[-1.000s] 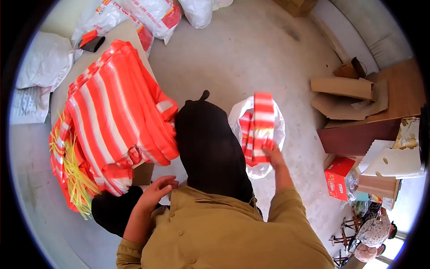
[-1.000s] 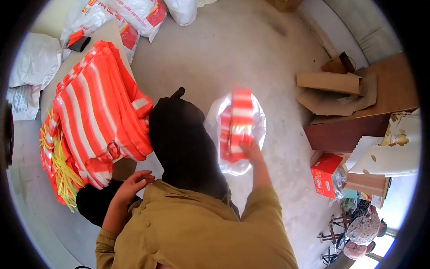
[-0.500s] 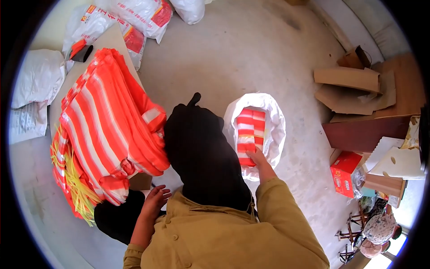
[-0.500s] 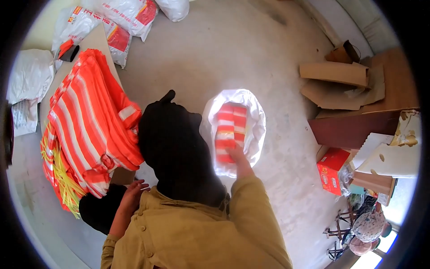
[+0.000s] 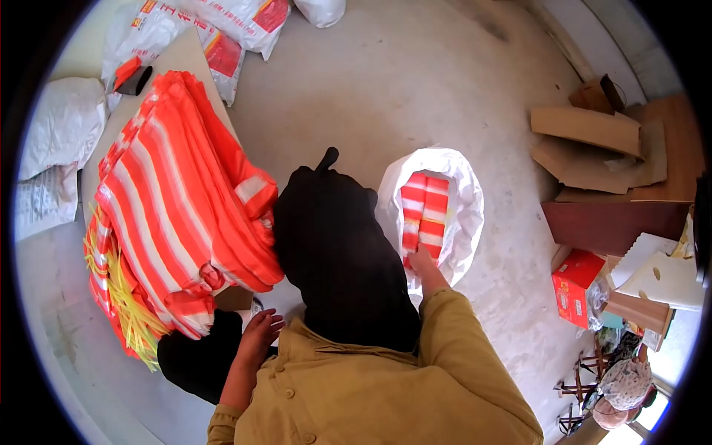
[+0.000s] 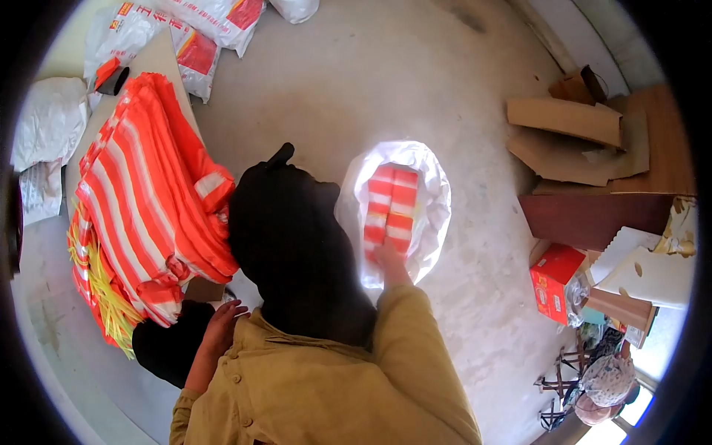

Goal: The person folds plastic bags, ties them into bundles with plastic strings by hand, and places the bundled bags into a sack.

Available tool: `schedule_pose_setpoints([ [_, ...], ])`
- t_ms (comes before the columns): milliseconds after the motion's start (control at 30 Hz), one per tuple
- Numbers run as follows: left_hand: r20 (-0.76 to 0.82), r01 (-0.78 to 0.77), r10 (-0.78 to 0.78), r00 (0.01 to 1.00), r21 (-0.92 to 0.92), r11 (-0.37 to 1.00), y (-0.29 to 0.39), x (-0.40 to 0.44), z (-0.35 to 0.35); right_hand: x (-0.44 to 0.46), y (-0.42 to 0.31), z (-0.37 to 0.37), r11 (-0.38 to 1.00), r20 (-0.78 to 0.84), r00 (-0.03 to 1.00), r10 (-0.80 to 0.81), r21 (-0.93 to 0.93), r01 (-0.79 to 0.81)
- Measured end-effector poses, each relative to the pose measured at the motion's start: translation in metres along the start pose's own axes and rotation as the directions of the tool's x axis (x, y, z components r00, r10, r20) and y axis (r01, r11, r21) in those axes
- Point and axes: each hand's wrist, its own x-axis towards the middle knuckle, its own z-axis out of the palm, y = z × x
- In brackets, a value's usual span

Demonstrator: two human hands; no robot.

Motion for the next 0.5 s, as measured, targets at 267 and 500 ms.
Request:
schedule_pose_setpoints([
  [267, -0.009, 0.019, -0.019, 1.0, -0.021, 1.0, -0.008, 0.008, -0.01, -0.023, -0.036, -0.013, 0.959, -0.046, 0.999, -0.013, -0.282, -0.001],
  [500, -0.048, 0.087, -0.076, 0.996, 0.31, 0.947, 0.029, -0.019, 0.034, -0.01, -0.049, -0.006, 0.742, 0.095, 0.891, -0.444, -0.518, 0.425],
])
